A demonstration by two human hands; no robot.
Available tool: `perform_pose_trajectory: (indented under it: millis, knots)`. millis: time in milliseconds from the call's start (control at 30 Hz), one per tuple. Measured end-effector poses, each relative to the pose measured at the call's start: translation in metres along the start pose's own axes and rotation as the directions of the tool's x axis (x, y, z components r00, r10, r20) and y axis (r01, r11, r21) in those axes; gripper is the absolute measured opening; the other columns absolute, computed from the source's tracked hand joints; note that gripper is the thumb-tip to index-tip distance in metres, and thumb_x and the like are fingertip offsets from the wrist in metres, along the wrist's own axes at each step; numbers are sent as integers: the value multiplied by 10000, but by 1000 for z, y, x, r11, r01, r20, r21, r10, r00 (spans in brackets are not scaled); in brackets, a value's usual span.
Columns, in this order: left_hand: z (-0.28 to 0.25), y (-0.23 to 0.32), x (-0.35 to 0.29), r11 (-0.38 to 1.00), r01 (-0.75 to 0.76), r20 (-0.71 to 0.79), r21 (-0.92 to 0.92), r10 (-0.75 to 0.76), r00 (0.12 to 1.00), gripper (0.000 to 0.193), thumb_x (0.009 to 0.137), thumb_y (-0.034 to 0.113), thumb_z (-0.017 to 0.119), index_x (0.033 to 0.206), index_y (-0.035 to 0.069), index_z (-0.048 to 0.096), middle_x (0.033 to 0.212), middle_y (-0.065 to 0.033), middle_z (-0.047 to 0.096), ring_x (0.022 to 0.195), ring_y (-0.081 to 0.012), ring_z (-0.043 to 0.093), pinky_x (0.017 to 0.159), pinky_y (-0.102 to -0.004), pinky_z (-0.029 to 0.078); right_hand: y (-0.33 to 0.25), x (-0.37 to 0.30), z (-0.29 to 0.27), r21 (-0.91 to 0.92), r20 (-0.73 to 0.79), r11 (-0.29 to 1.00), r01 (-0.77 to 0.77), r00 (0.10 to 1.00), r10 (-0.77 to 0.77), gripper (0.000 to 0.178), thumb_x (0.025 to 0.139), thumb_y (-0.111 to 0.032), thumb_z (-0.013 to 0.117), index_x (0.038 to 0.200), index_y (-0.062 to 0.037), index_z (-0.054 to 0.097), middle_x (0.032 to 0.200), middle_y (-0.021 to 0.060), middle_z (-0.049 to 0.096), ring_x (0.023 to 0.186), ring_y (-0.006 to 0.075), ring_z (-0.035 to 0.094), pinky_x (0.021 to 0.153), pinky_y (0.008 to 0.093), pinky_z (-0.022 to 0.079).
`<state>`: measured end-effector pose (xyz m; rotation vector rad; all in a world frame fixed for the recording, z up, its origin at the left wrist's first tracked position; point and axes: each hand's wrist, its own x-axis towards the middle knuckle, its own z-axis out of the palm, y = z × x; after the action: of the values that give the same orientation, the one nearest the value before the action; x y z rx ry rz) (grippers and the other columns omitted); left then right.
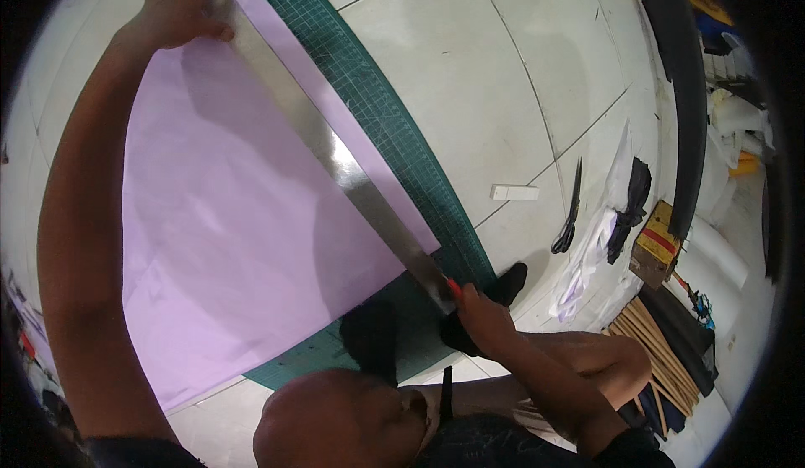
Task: The person marks a piece of purple fabric with a pen using a metal ruler as a guide, and then cuts strips from the fabric with a utility knife.
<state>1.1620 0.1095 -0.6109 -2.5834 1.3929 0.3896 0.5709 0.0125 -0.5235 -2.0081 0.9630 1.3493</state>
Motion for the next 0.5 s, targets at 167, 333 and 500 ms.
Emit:
perform_pose_trajectory:
  millis: [167, 333, 500]
  knots:
    - [-10, 15, 2, 999, 49, 64, -7, -49, 997, 902, 703, 423, 846, 1479, 369, 389, 1417, -94, 526, 1379, -312, 444, 1137, -728, 91, 8, -9, 5, -25, -36, 999, 22, 999, -23, 205, 980, -177, 474, 1090, -6, 447, 1023, 267, 641, 912, 476, 667, 773, 553, 535]
    - [-2, 18, -3, 998, 41, -18, -56, -42, 999, 952, 660, 436, 866, 1464, 298, 374, 1305, -167, 598, 1345, -344, 466, 1135, -719, 128, -5, -45, -39, -45, 87, 998, -48, 995, 52, 264, 1005, -270, 483, 1115, -31, 481, 1026, 251, 642, 921, 467, 657, 791, 554, 512]
    - [-24, 27, -10, 981, 134, 10, -142, -134, 991, 1130, 599, 439, 907, 1500, 166, 283, 1305, -177, 590, 1303, -344, 510, 1154, -693, 143, -58, -6, -91, 44, -204, 978, 205, 960, -192, 253, 1014, -271, 507, 1099, -36, 469, 976, 289, 636, 881, 482, 653, 741, 583, 503]
